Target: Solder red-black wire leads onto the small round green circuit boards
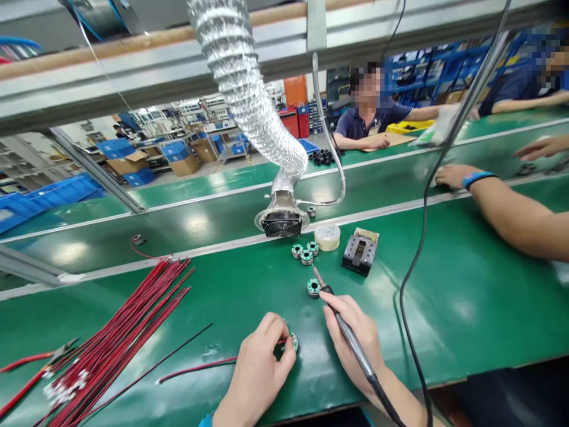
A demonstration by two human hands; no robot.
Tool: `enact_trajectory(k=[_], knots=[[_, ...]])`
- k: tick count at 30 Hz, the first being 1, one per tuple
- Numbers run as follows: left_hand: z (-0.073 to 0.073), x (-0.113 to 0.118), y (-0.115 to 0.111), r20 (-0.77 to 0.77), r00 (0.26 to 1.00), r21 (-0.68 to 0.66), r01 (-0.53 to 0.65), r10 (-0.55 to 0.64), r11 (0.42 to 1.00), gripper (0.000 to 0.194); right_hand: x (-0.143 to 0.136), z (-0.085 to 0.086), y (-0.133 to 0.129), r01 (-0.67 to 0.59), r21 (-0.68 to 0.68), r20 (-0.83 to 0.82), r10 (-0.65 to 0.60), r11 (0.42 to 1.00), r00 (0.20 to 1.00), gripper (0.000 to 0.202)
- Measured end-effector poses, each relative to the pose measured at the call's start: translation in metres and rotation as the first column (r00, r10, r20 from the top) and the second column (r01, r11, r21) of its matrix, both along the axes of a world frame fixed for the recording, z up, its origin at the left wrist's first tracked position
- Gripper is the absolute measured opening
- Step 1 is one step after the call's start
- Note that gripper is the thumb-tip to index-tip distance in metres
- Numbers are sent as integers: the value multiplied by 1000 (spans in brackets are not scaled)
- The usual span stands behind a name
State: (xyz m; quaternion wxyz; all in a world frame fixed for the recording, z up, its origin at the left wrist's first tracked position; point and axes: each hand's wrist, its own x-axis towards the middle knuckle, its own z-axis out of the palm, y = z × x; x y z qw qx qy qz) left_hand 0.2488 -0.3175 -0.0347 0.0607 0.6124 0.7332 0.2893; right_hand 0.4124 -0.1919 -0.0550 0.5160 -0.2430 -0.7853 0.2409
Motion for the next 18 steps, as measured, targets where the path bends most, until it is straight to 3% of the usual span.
enact_trajectory(k=[2,5,8,13,18], knots=[[0,-1,-3,-53,999,-72,-11,7,997,13,-5,2,14,45,84,82,-52,995,995,33],[4,-10,-1,-139,987,-238,42,-77,970,22,-13,1,31,68,171,219,-105,983,970,36],[16,-38,19,-225,967,-333,41,-122,942,15,-21,-1,45,13,238,319,-91,971,943,39],[44,-134,89,-509,852,-292,-301,119,908,17,-32,-12,60,-14,362,351,-123,932,928,41],[62,-225,179,-564,803,-192,-355,194,915,17,-36,-25,62,-12,323,308,-93,946,947,41]])
